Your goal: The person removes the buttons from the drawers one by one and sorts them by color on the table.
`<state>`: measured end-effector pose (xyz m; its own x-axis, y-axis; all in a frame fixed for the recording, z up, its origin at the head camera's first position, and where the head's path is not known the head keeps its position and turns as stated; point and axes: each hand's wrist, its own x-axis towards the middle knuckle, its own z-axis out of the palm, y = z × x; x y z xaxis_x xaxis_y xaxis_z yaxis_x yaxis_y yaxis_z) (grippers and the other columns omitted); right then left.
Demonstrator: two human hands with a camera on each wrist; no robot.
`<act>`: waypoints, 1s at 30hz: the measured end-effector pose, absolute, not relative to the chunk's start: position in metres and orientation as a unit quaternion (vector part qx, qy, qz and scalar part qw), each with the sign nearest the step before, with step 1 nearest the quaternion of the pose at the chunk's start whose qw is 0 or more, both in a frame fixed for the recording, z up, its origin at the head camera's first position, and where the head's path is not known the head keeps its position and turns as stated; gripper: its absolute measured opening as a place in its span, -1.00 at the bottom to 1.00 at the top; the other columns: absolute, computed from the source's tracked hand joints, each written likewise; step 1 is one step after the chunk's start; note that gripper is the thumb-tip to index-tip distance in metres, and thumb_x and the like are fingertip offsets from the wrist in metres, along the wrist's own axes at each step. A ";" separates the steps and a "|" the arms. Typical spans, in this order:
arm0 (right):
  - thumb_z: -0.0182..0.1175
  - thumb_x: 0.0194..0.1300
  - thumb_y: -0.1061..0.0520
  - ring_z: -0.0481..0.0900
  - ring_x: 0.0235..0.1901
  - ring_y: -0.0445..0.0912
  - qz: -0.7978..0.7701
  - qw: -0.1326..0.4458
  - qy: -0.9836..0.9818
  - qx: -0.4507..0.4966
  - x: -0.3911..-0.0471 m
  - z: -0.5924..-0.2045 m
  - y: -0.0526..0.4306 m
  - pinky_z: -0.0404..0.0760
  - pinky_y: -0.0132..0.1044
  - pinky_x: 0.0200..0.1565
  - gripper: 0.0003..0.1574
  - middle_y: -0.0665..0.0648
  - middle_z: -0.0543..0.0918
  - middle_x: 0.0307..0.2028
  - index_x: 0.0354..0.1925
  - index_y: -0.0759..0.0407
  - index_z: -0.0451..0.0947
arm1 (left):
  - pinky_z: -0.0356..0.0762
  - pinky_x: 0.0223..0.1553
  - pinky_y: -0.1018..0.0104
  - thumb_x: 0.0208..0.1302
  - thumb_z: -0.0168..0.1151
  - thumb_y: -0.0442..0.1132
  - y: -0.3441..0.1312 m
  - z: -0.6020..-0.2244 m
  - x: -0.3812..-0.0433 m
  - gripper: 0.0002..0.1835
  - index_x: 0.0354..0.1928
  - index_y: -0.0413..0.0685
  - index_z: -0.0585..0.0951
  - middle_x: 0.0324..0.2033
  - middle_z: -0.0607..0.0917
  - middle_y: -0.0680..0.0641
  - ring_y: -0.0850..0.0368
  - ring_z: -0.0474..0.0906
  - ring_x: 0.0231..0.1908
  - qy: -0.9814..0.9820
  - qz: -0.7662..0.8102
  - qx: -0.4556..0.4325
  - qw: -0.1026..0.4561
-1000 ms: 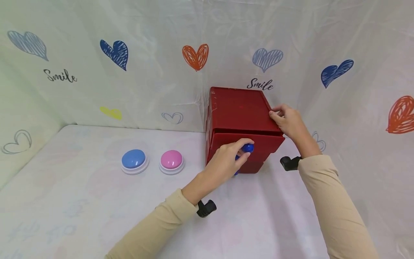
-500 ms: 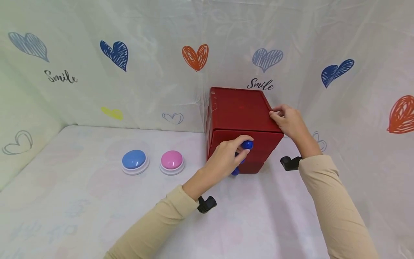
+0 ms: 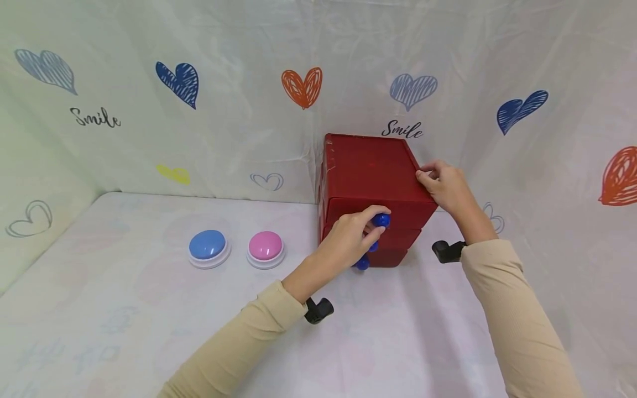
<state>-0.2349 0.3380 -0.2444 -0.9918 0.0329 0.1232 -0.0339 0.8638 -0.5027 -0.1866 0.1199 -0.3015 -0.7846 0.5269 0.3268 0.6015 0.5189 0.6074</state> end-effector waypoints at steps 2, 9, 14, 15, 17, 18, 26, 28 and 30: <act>-0.10 0.38 -0.18 0.56 -0.21 0.22 0.260 0.064 -0.964 -0.002 -0.235 -0.244 0.338 0.66 -0.07 -0.24 -0.28 0.47 0.47 -0.03 0.20 0.38 0.27 | 0.57 -0.25 0.54 0.32 0.10 -0.13 0.120 -0.301 -0.187 -0.58 0.21 0.14 0.39 -0.08 0.67 0.05 0.28 0.64 -0.23 -0.870 -0.367 -0.325 0.051; -0.13 0.41 -0.10 0.56 -0.25 0.21 0.223 0.054 -0.973 -0.006 -0.236 -0.238 0.330 0.65 -0.01 -0.24 -0.37 0.47 0.49 -0.09 0.14 0.40 0.27 | 0.55 -0.33 0.59 0.31 0.11 -0.12 0.120 -0.300 -0.188 -0.57 0.21 0.15 0.39 -0.11 0.68 0.06 0.30 0.64 -0.32 -0.875 -0.356 -0.324 0.056; -0.15 0.37 0.05 0.54 -0.32 0.23 0.175 0.054 -0.983 -0.018 -0.240 -0.233 0.318 0.61 0.00 -0.31 -0.50 0.49 0.50 -0.20 0.04 0.47 0.25 | 0.49 -0.42 0.65 0.32 0.11 -0.12 0.120 -0.300 -0.188 -0.58 0.20 0.14 0.40 -0.19 0.70 0.07 0.34 0.58 -0.42 -0.877 -0.347 -0.327 0.066; -0.16 0.35 0.07 0.53 -0.34 0.23 0.165 0.058 -0.984 -0.023 -0.241 -0.232 0.316 0.60 0.00 -0.33 -0.52 0.49 0.50 -0.23 0.01 0.49 0.25 | 0.48 -0.44 0.66 0.32 0.12 -0.12 0.120 -0.300 -0.189 -0.59 0.20 0.14 0.40 -0.20 0.70 0.07 0.35 0.57 -0.44 -0.877 -0.345 -0.328 0.068; -0.17 0.31 0.09 0.51 -0.39 0.23 0.144 0.070 -0.987 -0.034 -0.242 -0.231 0.310 0.57 0.00 -0.39 -0.53 0.50 0.49 -0.29 -0.04 0.51 0.24 | 0.47 -0.44 0.67 0.31 0.12 -0.12 0.120 -0.299 -0.189 -0.59 0.20 0.14 0.40 -0.22 0.70 0.07 0.36 0.55 -0.46 -0.877 -0.342 -0.330 0.073; -0.18 0.30 0.10 0.51 -0.41 0.23 0.136 0.074 -0.987 -0.042 -0.243 -0.232 0.307 0.55 0.00 -0.43 -0.53 0.49 0.49 -0.31 -0.06 0.52 0.23 | 0.47 -0.44 0.67 0.31 0.12 -0.12 0.120 -0.299 -0.189 -0.59 0.20 0.13 0.40 -0.23 0.70 0.07 0.37 0.54 -0.47 -0.877 -0.340 -0.331 0.075; -0.26 0.30 0.04 0.52 -0.42 0.22 0.155 0.070 -0.982 -0.078 -0.245 -0.237 0.304 0.55 -0.04 -0.46 -0.50 0.47 0.46 -0.31 -0.02 0.48 0.16 | 0.47 -0.45 0.67 0.31 0.12 -0.11 0.119 -0.299 -0.188 -0.59 0.20 0.14 0.40 -0.24 0.70 0.07 0.36 0.53 -0.48 -0.878 -0.334 -0.333 0.080; -0.28 0.33 0.02 0.50 -0.38 0.22 0.168 0.069 -0.980 -0.077 -0.245 -0.238 0.306 0.52 -0.06 -0.43 -0.49 0.45 0.46 -0.30 -0.02 0.47 0.17 | 0.47 -0.46 0.67 0.31 0.12 -0.11 0.119 -0.299 -0.188 -0.59 0.19 0.14 0.40 -0.23 0.70 0.07 0.35 0.54 -0.48 -0.879 -0.330 -0.332 0.085; -0.30 0.35 0.00 0.49 -0.35 0.22 0.182 0.068 -0.978 -0.079 -0.244 -0.239 0.307 0.51 -0.07 -0.40 -0.47 0.45 0.46 -0.27 -0.02 0.47 0.17 | 0.47 -0.46 0.66 0.31 0.12 -0.11 0.119 -0.300 -0.188 -0.59 0.19 0.14 0.40 -0.23 0.70 0.08 0.35 0.55 -0.47 -0.881 -0.324 -0.333 0.091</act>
